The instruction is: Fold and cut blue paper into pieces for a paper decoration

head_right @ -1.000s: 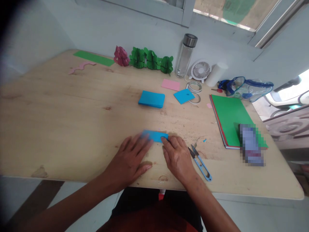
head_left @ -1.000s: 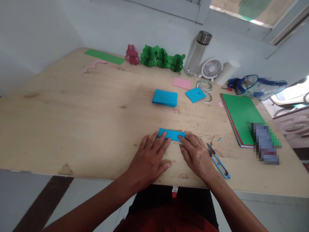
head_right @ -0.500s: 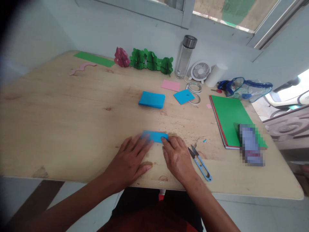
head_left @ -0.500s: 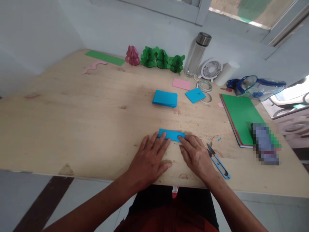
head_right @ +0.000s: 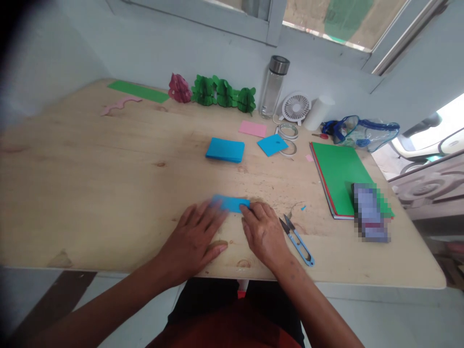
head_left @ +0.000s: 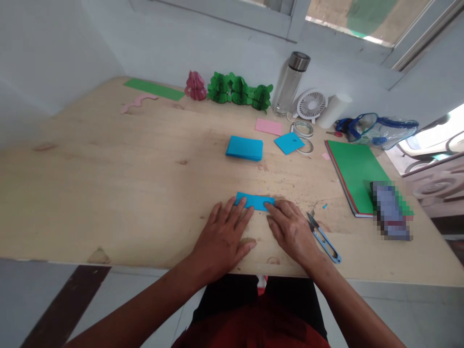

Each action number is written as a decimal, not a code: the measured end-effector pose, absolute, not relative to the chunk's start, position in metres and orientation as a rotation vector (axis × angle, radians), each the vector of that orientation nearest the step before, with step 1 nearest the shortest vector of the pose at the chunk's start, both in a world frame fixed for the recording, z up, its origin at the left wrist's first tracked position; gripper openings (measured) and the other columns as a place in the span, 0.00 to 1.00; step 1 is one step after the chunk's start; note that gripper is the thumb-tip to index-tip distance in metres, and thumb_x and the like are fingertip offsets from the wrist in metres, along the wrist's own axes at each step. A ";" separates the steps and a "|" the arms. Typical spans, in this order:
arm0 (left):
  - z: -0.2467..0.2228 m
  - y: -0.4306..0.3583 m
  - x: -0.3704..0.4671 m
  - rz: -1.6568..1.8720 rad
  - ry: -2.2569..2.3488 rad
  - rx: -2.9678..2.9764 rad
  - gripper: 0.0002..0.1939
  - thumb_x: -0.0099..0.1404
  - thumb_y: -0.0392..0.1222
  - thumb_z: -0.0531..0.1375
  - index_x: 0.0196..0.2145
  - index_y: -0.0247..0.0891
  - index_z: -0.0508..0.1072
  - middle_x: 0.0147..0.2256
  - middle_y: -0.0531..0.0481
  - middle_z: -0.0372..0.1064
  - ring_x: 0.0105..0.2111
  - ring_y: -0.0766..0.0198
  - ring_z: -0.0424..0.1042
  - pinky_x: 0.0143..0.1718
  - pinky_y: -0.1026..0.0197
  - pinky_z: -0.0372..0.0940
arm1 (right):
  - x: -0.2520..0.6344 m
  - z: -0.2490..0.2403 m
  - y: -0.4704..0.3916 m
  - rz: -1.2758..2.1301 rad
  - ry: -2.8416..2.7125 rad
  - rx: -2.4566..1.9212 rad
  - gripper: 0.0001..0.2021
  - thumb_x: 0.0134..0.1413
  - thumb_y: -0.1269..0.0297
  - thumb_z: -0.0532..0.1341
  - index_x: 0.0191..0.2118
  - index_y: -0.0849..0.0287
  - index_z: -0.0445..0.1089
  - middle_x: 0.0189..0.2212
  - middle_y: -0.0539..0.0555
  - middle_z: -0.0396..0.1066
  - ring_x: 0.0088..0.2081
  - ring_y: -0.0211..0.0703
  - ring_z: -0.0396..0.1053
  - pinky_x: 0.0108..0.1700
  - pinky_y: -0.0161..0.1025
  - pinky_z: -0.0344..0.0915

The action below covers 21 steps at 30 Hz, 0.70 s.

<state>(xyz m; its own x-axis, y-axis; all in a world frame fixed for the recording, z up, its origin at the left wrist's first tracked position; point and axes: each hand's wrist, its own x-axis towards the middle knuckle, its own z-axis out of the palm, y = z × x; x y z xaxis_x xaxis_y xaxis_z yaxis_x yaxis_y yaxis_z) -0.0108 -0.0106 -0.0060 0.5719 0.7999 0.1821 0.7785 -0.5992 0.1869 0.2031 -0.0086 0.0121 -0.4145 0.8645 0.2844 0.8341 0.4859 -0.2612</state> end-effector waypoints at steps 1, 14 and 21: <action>-0.006 -0.011 -0.011 0.382 1.364 2.714 0.33 0.67 0.58 0.50 0.63 0.37 0.60 0.64 0.38 0.53 0.64 0.42 0.51 0.60 0.39 0.51 | 0.202 0.013 -0.009 0.096 -2.346 -1.441 0.17 0.63 0.69 0.52 0.55 0.62 0.67 0.45 0.62 0.70 0.50 0.53 0.65 0.50 0.52 0.67; -0.014 -0.011 -0.012 0.440 1.354 2.770 0.31 0.67 0.57 0.52 0.61 0.38 0.62 0.63 0.38 0.56 0.63 0.42 0.51 0.60 0.39 0.48 | 0.171 0.017 -0.014 -0.050 -2.375 -1.568 0.17 0.60 0.67 0.55 0.53 0.55 0.70 0.57 0.57 0.64 0.60 0.55 0.53 0.63 0.55 0.47; -0.015 -0.011 -0.012 0.457 1.352 2.781 0.32 0.67 0.58 0.51 0.62 0.37 0.61 0.63 0.38 0.56 0.64 0.43 0.50 0.61 0.41 0.47 | 0.167 0.018 -0.007 -0.075 -2.373 -1.575 0.17 0.62 0.68 0.54 0.55 0.57 0.68 0.56 0.57 0.65 0.59 0.54 0.54 0.63 0.54 0.46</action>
<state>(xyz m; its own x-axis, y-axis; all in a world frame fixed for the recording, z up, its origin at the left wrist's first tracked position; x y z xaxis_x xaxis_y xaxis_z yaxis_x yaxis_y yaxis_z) -0.0118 -0.0106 -0.0154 0.5830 0.7719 0.2535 0.7672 -0.6257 0.1409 0.1668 -0.0069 0.0177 -0.3594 0.8937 0.2686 0.9088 0.4005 -0.1167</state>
